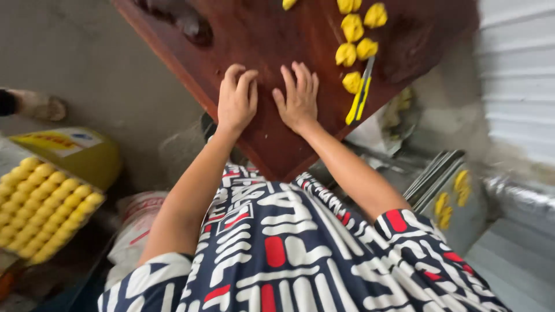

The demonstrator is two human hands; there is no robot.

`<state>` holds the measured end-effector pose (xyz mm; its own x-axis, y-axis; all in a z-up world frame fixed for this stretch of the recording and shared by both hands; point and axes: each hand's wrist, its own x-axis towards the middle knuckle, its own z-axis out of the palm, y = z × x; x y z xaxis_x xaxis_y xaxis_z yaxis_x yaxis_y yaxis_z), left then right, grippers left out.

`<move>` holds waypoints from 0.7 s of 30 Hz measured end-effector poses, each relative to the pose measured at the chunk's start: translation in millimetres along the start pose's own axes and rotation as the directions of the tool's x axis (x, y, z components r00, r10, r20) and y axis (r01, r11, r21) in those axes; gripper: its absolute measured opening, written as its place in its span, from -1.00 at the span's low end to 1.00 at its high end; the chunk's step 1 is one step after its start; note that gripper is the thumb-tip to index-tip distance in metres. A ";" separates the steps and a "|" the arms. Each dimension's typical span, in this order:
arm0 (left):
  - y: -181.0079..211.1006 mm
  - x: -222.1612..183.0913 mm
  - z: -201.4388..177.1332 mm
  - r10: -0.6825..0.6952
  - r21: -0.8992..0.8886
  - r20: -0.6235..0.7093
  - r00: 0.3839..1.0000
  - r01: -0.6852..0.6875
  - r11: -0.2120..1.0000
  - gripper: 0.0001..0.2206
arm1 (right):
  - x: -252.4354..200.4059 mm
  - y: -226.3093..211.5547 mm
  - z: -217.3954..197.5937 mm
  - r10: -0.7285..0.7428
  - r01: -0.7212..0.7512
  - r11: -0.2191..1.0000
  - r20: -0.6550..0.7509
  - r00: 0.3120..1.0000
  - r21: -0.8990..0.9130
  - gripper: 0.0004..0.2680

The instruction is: Shape yellow dough pieces into loops and place them onto a baking tray.

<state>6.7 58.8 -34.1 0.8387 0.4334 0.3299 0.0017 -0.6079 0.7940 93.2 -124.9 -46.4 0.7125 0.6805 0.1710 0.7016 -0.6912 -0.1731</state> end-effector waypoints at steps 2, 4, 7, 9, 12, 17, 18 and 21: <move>-1.4 1.2 -2.9 -0.019 -0.023 -0.019 1.000 0.019 1.000 -0.81 | 9.3 3.5 1.0 0.003 -0.005 0.999 0.039 0.999 0.049 -0.57; -1.1 0.0 -2.8 -0.014 -0.049 -0.035 0.999 0.012 0.999 -0.80 | 19.6 7.2 -2.5 0.102 -0.100 0.977 0.000 0.995 0.187 -0.58; 5.2 3.2 -11.6 -0.026 -0.043 0.030 0.999 0.028 0.999 -0.78 | 30.4 -6.1 2.0 -0.065 0.054 0.993 -0.108 0.992 -0.103 -0.56; -2.7 2.0 -11.1 0.027 -0.057 0.006 1.000 -0.027 0.998 -0.78 | 33.6 -1.9 8.5 -0.041 0.036 0.998 -0.112 0.993 -0.045 -0.59; -2.3 2.4 -1.0 0.046 -0.077 -0.031 0.998 -0.048 0.996 -0.77 | 38.2 6.2 -9.3 0.012 -0.008 0.997 -0.051 0.999 0.074 -0.60; -4.6 -6.4 -5.3 0.059 -0.051 0.007 0.998 -0.058 0.997 -0.76 | -16.7 -15.5 -17.0 -0.127 0.102 0.978 -0.126 0.984 -0.184 -0.58; -4.7 -5.7 -2.2 0.087 -0.015 0.021 0.996 -0.087 0.996 -0.72 | -14.8 -12.2 -20.3 -0.073 0.072 0.997 -0.137 0.988 -0.008 -0.62; 13.3 -18.5 -1.3 0.204 0.069 0.080 0.976 -0.210 0.975 -0.65 | -28.0 18.5 -14.1 0.090 -0.016 0.907 -0.154 0.984 0.422 -0.69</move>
<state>-9.5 43.6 -28.9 0.8623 0.2450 0.4432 -0.1371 -0.7295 0.6701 86.2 -160.2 -40.7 0.7639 0.5701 0.3025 0.6246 -0.5350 -0.5689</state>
